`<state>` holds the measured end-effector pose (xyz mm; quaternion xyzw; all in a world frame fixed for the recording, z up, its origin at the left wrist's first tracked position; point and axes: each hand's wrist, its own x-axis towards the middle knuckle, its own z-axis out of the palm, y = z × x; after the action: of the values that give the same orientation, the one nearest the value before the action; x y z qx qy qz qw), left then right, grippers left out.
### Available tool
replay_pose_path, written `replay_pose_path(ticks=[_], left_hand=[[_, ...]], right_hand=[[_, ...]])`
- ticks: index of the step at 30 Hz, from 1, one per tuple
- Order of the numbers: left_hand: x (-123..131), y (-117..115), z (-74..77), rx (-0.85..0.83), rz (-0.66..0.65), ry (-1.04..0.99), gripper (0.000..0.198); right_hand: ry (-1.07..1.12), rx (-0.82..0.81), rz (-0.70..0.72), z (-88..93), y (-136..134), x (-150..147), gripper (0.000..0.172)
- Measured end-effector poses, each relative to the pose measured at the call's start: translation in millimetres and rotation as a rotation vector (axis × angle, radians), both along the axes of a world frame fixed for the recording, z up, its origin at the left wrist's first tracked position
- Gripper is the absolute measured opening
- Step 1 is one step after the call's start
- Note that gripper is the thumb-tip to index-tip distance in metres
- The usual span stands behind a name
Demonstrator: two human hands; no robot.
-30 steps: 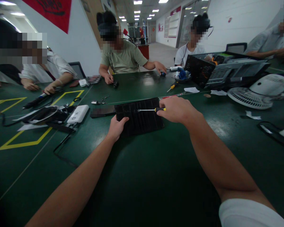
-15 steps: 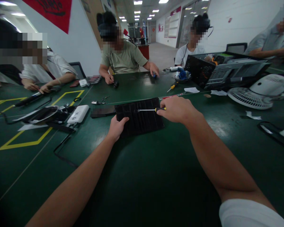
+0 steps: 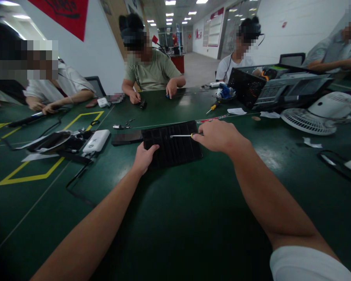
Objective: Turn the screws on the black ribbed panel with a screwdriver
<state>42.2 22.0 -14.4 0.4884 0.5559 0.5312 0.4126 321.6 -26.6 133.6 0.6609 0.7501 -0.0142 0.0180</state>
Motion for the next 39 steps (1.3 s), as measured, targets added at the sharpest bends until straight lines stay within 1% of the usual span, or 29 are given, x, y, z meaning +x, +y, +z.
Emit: replay_pose_path(ticks=[7,12,15,19,24,28,33,39], left_hand=[[-1,3,-2.7,0.018,-0.011,0.011,0.03],[0,3,-0.6,0.017,-0.005,0.009,0.03],[0,4,-0.7,0.017,-0.011,0.005,0.03],[0,4,0.2,0.024,0.009,0.016,0.031],[3,2,5.8,0.031,0.034,0.03,0.03],[3,1,8.4,0.019,0.025,-0.001,0.031],[3,3,9.2,0.001,0.027,0.01,0.03],[4,0,12.4,-0.016,0.044,0.012,0.03]], right_hand=[[0.019,0.119,-0.028,3.6,-9,-5,0.043],[0.07,0.201,-0.035,-2.6,-18,-10,0.033],[0.093,0.249,-0.032,-13.7,-27,-15,0.029],[0.127,0.303,0.006,-35.7,-38,-21,0.024],[0.214,0.336,0.008,-65.0,-43,-22,0.026],[0.287,0.351,0.002,-83.6,-44,-21,0.029],[0.356,0.356,-0.015,-99.5,-44,-23,0.029],[0.423,0.337,-0.036,-111.9,-45,-26,0.027]])
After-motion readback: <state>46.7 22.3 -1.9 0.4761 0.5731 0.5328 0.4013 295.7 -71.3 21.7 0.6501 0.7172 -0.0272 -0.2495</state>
